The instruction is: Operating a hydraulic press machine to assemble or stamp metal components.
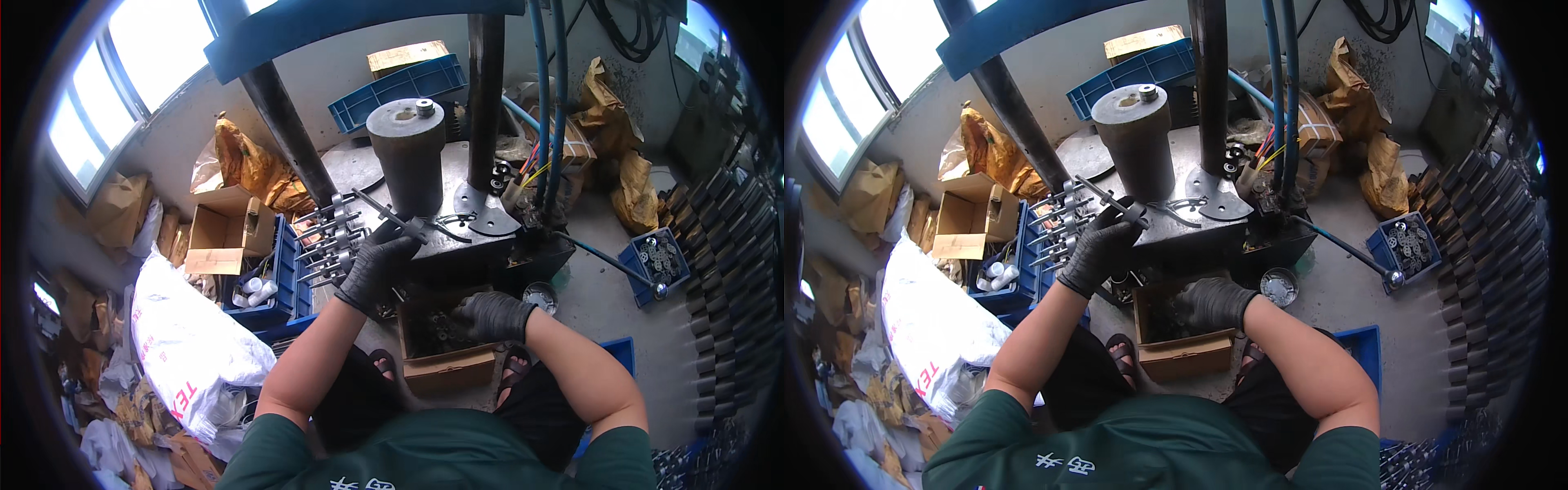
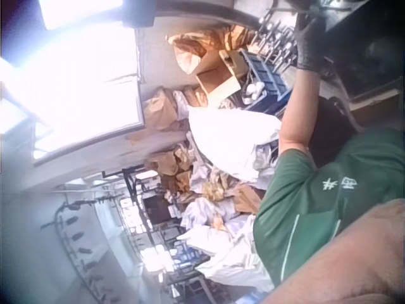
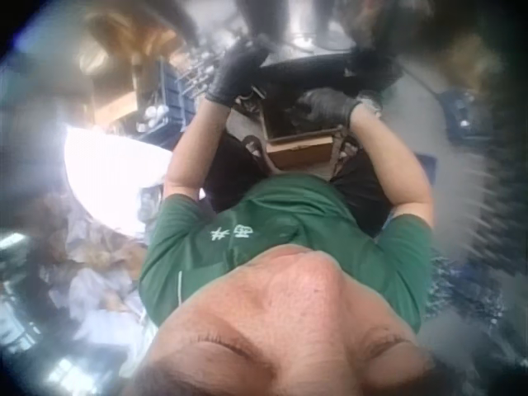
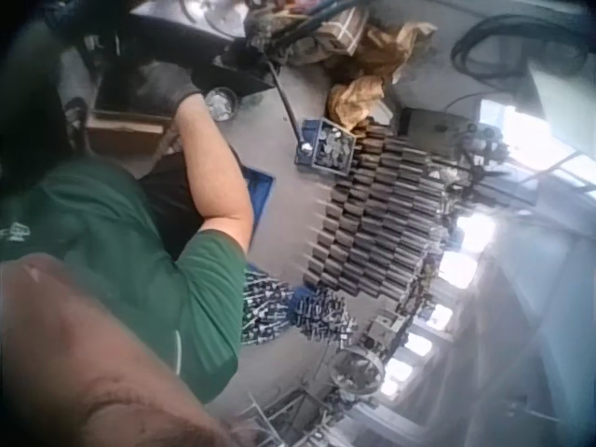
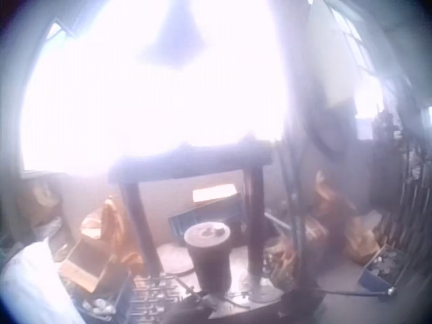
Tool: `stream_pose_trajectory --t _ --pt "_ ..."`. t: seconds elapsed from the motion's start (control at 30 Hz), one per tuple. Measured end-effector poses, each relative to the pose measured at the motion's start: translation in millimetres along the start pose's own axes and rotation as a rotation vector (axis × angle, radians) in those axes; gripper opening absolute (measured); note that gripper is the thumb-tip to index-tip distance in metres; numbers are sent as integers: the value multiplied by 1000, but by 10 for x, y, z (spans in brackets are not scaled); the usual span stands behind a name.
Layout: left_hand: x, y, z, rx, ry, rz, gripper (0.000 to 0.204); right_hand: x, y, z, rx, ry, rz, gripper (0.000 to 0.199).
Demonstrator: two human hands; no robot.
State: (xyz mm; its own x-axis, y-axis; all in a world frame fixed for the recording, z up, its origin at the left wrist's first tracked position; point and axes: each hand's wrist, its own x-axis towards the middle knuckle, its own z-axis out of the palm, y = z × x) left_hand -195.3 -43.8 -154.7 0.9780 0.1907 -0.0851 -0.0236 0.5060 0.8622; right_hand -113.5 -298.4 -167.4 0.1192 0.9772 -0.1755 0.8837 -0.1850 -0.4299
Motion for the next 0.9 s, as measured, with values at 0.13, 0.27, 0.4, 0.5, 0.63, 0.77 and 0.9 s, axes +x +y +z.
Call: stream_pose_trajectory --t 0.13,0.27,0.4,0.5,0.63,0.77,0.9 --pt "4 192 255 195 124 279 67 9 -63 -26 -83 -118 -8 35" --pt "403 676 515 376 -45 681 62 -15 -141 -18 -25 -130 -38 37" --pt "1070 1210 704 657 82 763 53 -53 -144 -37 -19 -97 -69 36" --pt "1509 1426 786 718 136 853 43 -50 -128 -90 4 -118 -45 35" --pt "1903 1544 763 672 155 869 43 -55 -113 -128 21 -204 -16 43" --pt "2053 1544 682 673 185 807 42 -108 -101 -71 12 -157 -25 34" --pt "2003 1494 660 555 114 801 44 -153 -97 3 26 -167 -54 35"
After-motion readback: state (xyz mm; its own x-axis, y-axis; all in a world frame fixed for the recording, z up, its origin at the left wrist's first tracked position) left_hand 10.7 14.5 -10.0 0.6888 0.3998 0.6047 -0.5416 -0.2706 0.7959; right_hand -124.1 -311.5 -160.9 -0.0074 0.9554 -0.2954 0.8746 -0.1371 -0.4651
